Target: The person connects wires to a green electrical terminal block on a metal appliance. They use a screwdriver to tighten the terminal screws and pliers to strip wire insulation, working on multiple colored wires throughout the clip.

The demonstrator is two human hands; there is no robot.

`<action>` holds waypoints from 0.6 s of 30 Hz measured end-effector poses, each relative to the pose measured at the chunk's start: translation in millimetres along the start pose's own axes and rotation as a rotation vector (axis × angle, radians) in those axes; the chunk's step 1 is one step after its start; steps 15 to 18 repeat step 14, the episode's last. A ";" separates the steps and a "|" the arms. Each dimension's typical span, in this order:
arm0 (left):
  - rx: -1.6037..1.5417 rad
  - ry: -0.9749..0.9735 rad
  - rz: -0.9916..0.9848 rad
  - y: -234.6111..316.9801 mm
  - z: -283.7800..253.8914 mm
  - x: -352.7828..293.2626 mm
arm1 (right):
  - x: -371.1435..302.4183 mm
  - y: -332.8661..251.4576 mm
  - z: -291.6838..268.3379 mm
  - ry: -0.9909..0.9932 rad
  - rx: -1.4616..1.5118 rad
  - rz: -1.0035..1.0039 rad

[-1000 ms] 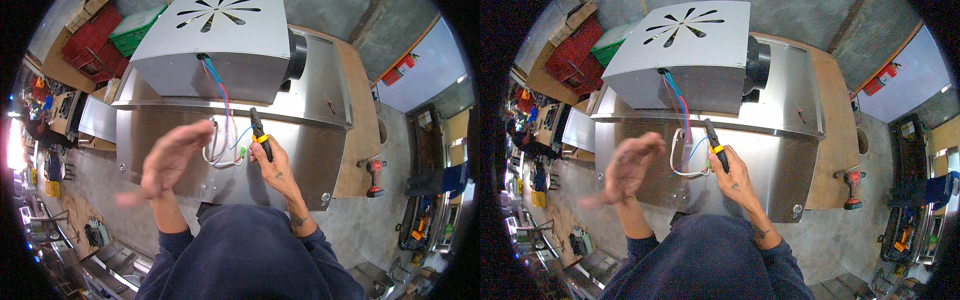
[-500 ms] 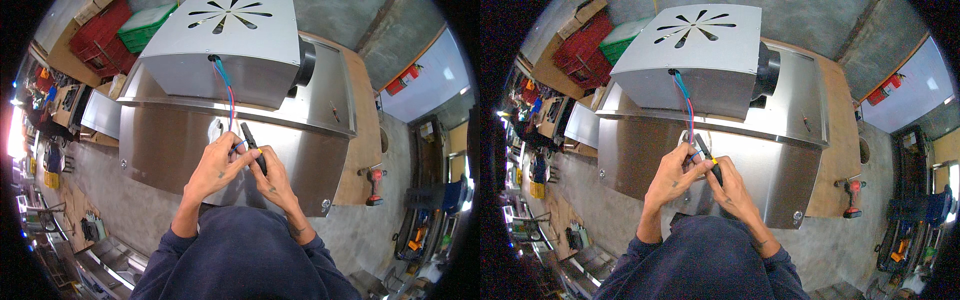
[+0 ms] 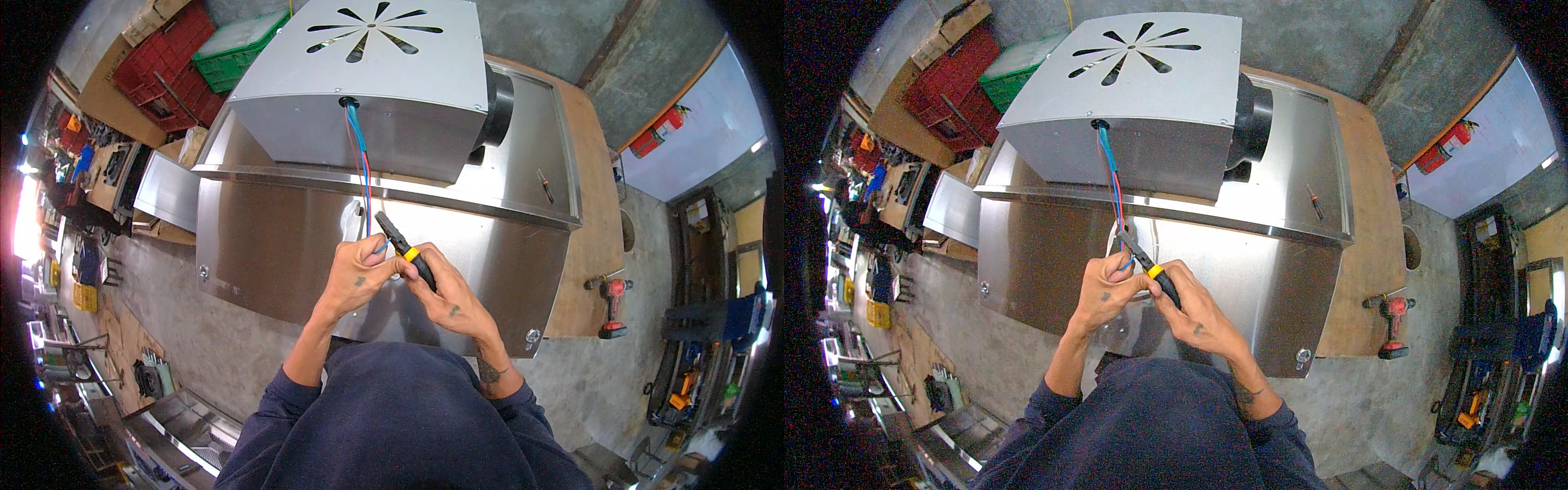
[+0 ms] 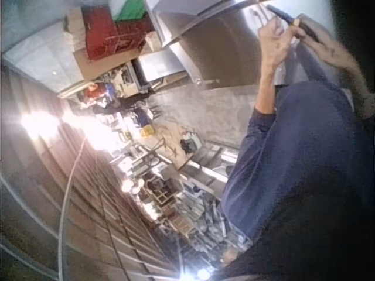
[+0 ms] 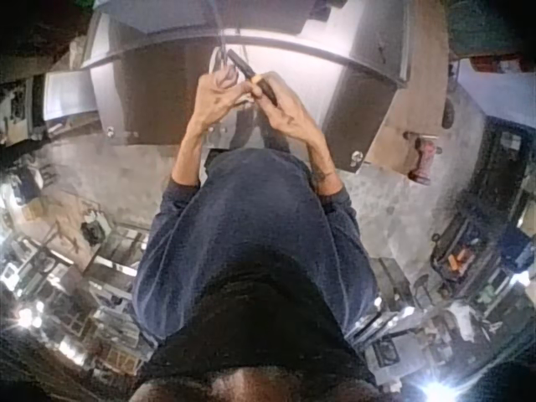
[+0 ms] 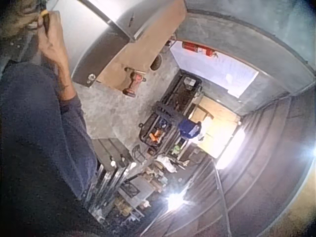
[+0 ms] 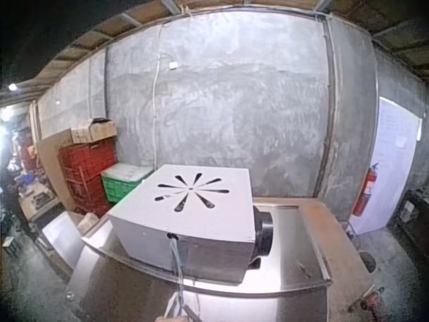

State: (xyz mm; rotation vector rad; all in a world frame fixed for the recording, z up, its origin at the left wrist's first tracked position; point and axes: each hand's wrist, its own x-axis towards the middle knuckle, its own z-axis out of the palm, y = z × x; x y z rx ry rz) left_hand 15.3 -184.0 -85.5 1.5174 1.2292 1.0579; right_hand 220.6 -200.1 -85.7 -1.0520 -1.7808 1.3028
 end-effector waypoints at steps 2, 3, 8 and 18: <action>0.054 0.025 0.039 -9.9 0.0 0.0 | 0.7 -1.6 1.4 0.019 -0.013 0.000; 0.067 0.041 0.050 -11.0 0.5 -0.3 | 0.9 -1.0 2.7 0.031 -0.016 -0.006; 0.027 0.286 0.166 -13.3 20.0 -7.0 | 3.6 -3.3 14.2 0.173 0.078 0.053; -0.237 0.221 -0.213 7.8 18.0 14.8 | 15.8 25.1 33.7 0.527 0.179 0.125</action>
